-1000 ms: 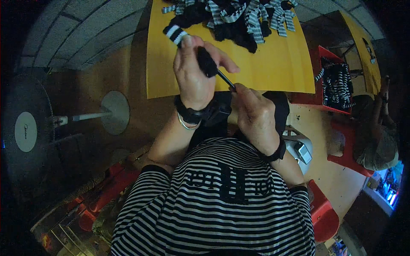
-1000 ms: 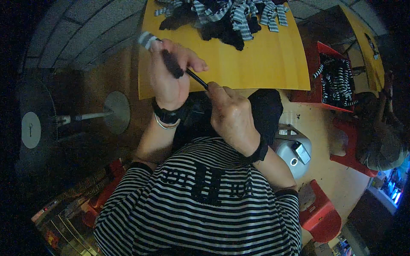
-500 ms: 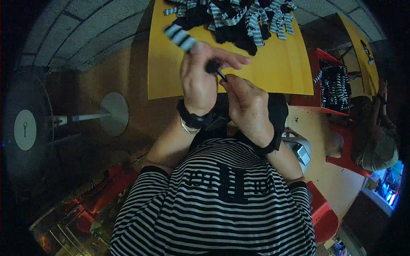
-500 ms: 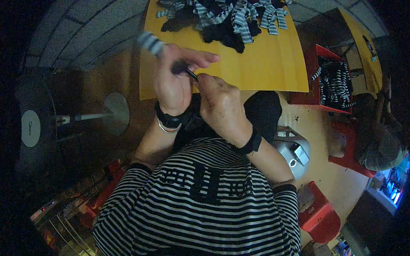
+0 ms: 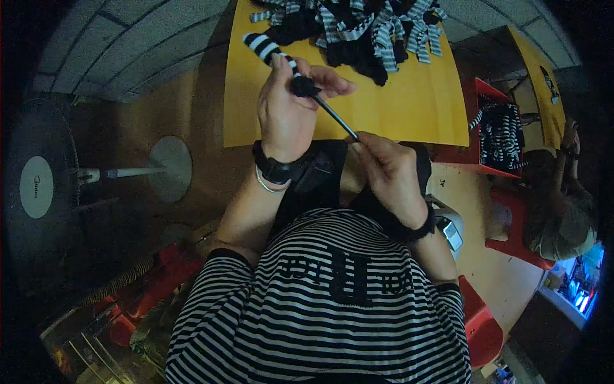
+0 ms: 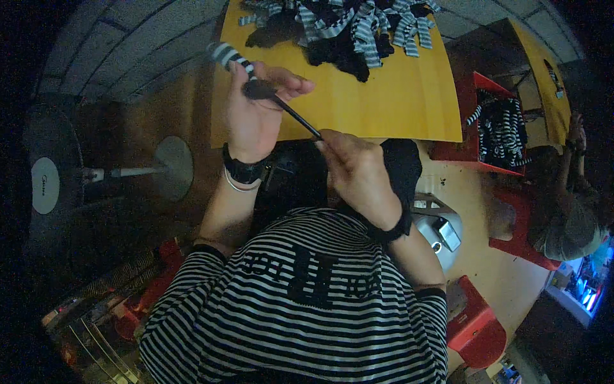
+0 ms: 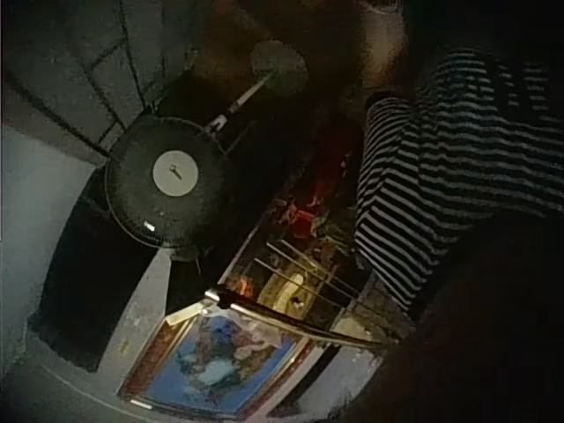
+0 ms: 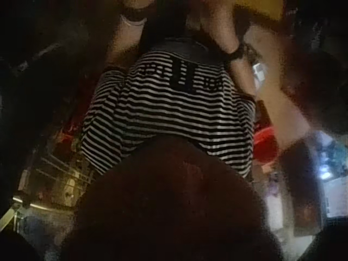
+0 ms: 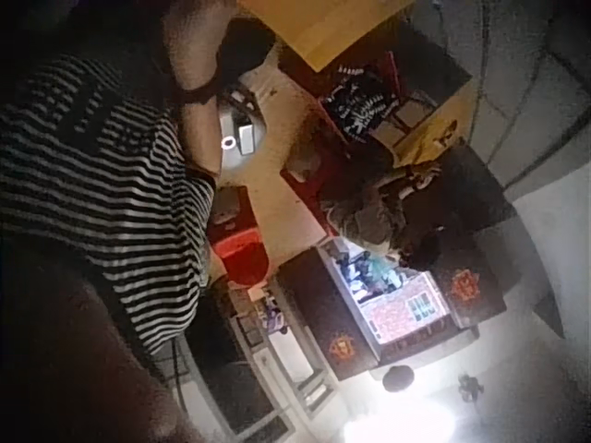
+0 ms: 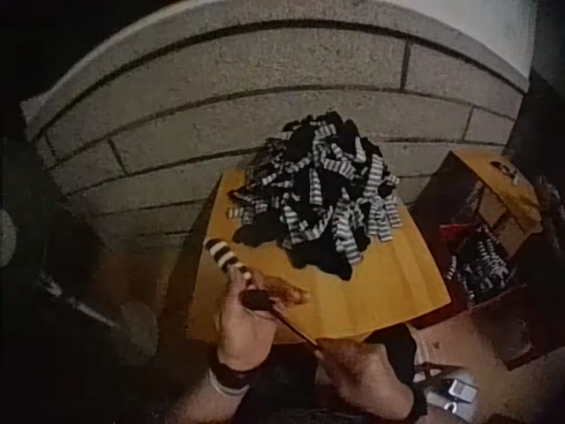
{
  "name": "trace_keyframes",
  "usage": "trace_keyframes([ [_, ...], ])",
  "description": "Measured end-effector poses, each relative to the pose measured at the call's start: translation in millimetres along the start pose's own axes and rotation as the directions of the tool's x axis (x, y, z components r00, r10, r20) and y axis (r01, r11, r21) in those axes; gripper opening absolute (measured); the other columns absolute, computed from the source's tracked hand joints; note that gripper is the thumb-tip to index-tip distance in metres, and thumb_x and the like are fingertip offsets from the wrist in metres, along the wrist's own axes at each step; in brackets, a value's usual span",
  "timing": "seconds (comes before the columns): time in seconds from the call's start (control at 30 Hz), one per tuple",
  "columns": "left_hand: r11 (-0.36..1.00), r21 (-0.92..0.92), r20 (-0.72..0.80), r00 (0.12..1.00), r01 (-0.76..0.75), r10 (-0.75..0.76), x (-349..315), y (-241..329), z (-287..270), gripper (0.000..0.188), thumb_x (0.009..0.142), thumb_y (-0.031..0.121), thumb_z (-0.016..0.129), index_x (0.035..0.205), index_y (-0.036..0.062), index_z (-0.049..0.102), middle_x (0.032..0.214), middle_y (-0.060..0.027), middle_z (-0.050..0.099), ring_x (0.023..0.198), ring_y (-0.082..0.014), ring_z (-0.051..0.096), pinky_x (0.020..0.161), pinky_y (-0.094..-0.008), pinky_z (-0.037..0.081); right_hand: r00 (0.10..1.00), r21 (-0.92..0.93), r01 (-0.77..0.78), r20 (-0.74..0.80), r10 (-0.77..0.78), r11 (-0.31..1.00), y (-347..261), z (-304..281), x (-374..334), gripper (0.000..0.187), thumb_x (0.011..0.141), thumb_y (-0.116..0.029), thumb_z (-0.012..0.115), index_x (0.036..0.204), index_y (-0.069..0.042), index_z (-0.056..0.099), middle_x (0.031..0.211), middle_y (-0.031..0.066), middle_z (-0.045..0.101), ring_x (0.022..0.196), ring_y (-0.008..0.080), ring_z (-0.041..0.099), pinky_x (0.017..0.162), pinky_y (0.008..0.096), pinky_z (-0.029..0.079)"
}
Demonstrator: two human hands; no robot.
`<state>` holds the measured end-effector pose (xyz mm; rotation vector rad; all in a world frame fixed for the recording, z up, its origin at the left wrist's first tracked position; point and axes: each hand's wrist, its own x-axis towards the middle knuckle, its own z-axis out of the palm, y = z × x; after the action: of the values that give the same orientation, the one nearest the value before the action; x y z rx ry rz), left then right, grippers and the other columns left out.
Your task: The recorder is turning small striped fabric tubes inside out using a thin metal turning rod.
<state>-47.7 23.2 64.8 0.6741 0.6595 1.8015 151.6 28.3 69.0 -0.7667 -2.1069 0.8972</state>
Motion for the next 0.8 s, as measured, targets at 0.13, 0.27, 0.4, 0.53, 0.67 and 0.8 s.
trace_keyframes([
  [0.13, 0.995, -0.095, 0.043, 0.999, 0.007, -0.003, -1, 0, -5, 0.051, 0.105, 0.051, 0.027, 0.092, 0.0083, 0.052, 0.082, -0.0141, 0.064, 0.086, -0.0324, 0.066, 0.086, -0.051, 0.052, 0.972, -0.047, -0.138, 0.185, 0.144, 0.989, -9, -28, 2, 0.018, 0.09, -0.003, 0.065, 0.107, 0.003, 0.068, 0.089, 0.0196, 0.071, 0.077, 0.0252, 0.072, 0.067, 0.0315, 0.054],
  [0.27, 0.996, 0.046, 0.113, 0.991, -0.073, 0.068, -1, -5, -2, 0.045, 0.106, 0.046, 0.031, 0.096, 0.0079, 0.053, 0.083, -0.0189, 0.066, 0.081, -0.0354, 0.069, 0.08, -0.0519, 0.056, 0.983, -0.112, -0.083, 0.154, 0.099, 0.99, -11, -30, 0, 0.02, 0.088, 0.0, 0.065, 0.107, 0.003, 0.068, 0.09, 0.0189, 0.072, 0.079, 0.0258, 0.072, 0.068, 0.0323, 0.055],
  [0.4, 0.998, -0.03, 0.016, 0.998, -0.054, 0.054, 2, -3, 4, 0.045, 0.106, 0.046, 0.031, 0.097, 0.0074, 0.053, 0.082, -0.017, 0.065, 0.08, -0.0346, 0.069, 0.079, -0.051, 0.057, 0.991, -0.004, -0.092, 0.1, 0.092, 0.996, -8, -27, -3, 0.017, 0.087, -0.002, 0.067, 0.103, 0.004, 0.068, 0.088, 0.0227, 0.069, 0.076, 0.0356, 0.069, 0.064, 0.0374, 0.055],
  [0.53, 0.993, -0.113, -0.045, 0.998, -0.043, 0.038, 7, -1, -9, 0.043, 0.106, 0.045, 0.033, 0.1, 0.0075, 0.053, 0.086, -0.0159, 0.065, 0.084, -0.0337, 0.068, 0.081, -0.0519, 0.056, 0.965, 0.016, -0.199, 0.179, 0.193, 0.98, -10, -43, -6, 0.017, 0.087, -0.001, 0.067, 0.103, 0.003, 0.069, 0.09, 0.022, 0.07, 0.078, 0.0338, 0.07, 0.066, 0.0362, 0.055],
  [0.67, 0.997, -0.053, -0.022, 0.998, -0.06, 0.058, 3, -4, -9, 0.039, 0.106, 0.041, 0.036, 0.099, 0.0072, 0.053, 0.089, -0.0159, 0.065, 0.088, -0.0321, 0.068, 0.083, -0.0502, 0.057, 0.964, 0.06, -0.225, 0.161, 0.213, 0.972, -8, -50, -9, 0.019, 0.089, -0.001, 0.065, 0.107, 0.0, 0.071, 0.088, 0.0152, 0.07, 0.071, 0.0219, 0.064, 0.064, 0.0298, 0.051],
  [0.8, 0.987, 0.14, -0.018, 0.996, -0.081, 0.085, 4, -3, 3, 0.033, 0.106, 0.037, 0.039, 0.1, 0.0086, 0.054, 0.092, -0.0161, 0.066, 0.09, -0.0324, 0.068, 0.086, -0.0501, 0.054, 0.953, 0.069, -0.221, 0.226, 0.2, 0.973, -6, -44, -10, 0.019, 0.087, 0.0, 0.066, 0.105, 0.001, 0.07, 0.093, 0.0199, 0.071, 0.079, 0.0317, 0.071, 0.07, 0.0337, 0.055],
])
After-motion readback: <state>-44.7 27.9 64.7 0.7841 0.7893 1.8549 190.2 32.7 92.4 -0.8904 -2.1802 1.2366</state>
